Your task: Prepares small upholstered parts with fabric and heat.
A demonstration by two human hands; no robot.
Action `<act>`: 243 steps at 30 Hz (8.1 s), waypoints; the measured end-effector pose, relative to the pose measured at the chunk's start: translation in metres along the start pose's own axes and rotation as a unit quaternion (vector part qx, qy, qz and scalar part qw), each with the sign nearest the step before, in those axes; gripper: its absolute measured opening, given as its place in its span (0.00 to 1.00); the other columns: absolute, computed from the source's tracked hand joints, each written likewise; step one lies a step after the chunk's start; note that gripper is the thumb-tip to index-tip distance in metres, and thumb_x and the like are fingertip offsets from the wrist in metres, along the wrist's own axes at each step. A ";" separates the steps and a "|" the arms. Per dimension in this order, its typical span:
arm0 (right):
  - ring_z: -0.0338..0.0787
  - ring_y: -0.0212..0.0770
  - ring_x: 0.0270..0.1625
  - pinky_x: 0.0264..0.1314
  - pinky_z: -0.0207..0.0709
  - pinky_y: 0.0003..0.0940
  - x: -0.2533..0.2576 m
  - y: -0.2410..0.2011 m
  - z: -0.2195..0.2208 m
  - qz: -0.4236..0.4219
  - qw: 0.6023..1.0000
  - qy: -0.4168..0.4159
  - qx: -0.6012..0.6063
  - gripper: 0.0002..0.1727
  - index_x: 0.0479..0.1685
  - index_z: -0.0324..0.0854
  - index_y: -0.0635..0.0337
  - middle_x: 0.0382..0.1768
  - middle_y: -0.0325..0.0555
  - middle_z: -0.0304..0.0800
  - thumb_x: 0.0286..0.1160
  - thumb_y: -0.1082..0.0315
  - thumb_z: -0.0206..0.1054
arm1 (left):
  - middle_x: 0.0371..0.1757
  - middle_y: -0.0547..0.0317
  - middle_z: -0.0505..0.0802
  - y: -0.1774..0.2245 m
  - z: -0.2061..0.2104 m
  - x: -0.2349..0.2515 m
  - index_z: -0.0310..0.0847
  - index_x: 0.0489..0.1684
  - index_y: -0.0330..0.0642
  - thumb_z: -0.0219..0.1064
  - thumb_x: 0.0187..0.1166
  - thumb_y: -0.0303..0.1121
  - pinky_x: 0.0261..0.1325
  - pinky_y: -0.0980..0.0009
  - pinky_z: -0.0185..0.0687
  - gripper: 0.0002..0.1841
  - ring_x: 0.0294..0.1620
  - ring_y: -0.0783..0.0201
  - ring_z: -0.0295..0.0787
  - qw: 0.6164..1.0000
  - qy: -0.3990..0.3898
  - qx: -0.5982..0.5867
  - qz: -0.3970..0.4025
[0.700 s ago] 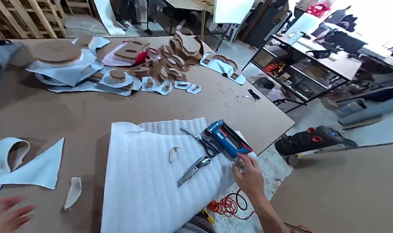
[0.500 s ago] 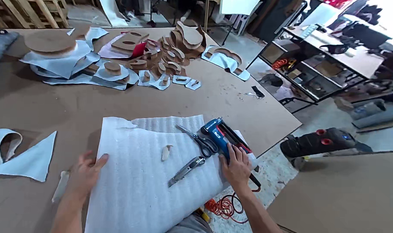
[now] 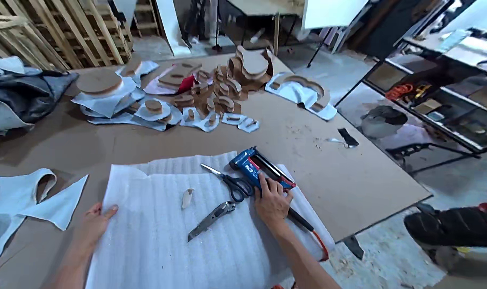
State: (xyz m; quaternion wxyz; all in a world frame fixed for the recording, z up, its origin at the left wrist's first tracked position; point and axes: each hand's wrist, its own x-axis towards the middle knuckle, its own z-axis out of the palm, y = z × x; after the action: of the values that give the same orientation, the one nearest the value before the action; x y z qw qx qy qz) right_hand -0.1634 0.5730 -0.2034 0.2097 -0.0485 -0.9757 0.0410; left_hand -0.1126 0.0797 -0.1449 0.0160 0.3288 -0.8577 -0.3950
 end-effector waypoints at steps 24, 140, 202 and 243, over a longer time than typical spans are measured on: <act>0.74 0.73 0.78 0.75 0.67 0.74 0.043 0.171 -0.028 0.205 0.966 -0.154 -0.024 0.27 0.80 0.75 0.62 0.76 0.71 0.75 0.83 0.61 0.63 | 0.65 0.43 0.91 -0.004 0.081 -0.037 0.92 0.53 0.42 0.60 0.82 0.42 0.73 0.39 0.70 0.17 0.72 0.38 0.82 0.932 0.007 0.155 0.329; 0.90 0.34 0.51 0.52 0.88 0.32 -0.107 -0.107 -0.058 -0.089 0.919 -0.171 0.345 0.30 0.70 0.82 0.57 0.55 0.43 0.89 0.64 0.58 0.75 | 0.56 0.61 0.94 0.010 0.125 -0.127 0.92 0.53 0.50 0.64 0.75 0.43 0.65 0.56 0.80 0.16 0.64 0.58 0.87 0.857 -0.081 0.100 0.499; 0.89 0.41 0.28 0.31 0.80 0.48 -0.066 -0.140 -0.080 0.096 0.916 -0.324 0.216 0.06 0.33 0.87 0.52 0.23 0.37 0.88 0.66 0.61 0.77 | 0.41 0.58 0.93 0.014 0.139 -0.112 0.95 0.45 0.47 0.63 0.78 0.28 0.47 0.67 0.88 0.12 0.44 0.60 0.90 0.780 -0.121 0.061 0.611; 0.79 0.71 0.71 0.68 0.72 0.70 0.047 -0.012 -0.031 0.033 0.966 -0.248 0.068 0.42 0.89 0.64 0.59 0.70 0.69 0.78 0.78 0.45 0.65 | 0.33 0.61 0.88 0.011 0.144 -0.111 0.95 0.54 0.56 0.60 0.76 0.29 0.37 0.67 0.82 0.18 0.37 0.61 0.85 0.798 -0.141 0.076 0.581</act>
State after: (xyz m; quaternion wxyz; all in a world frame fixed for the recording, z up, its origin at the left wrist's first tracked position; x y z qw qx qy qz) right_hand -0.1940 0.5686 -0.1546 -0.0371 -0.0551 -0.9899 0.1249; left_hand -0.0728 0.2450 -0.2099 0.0964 -0.2906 -0.9076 -0.2873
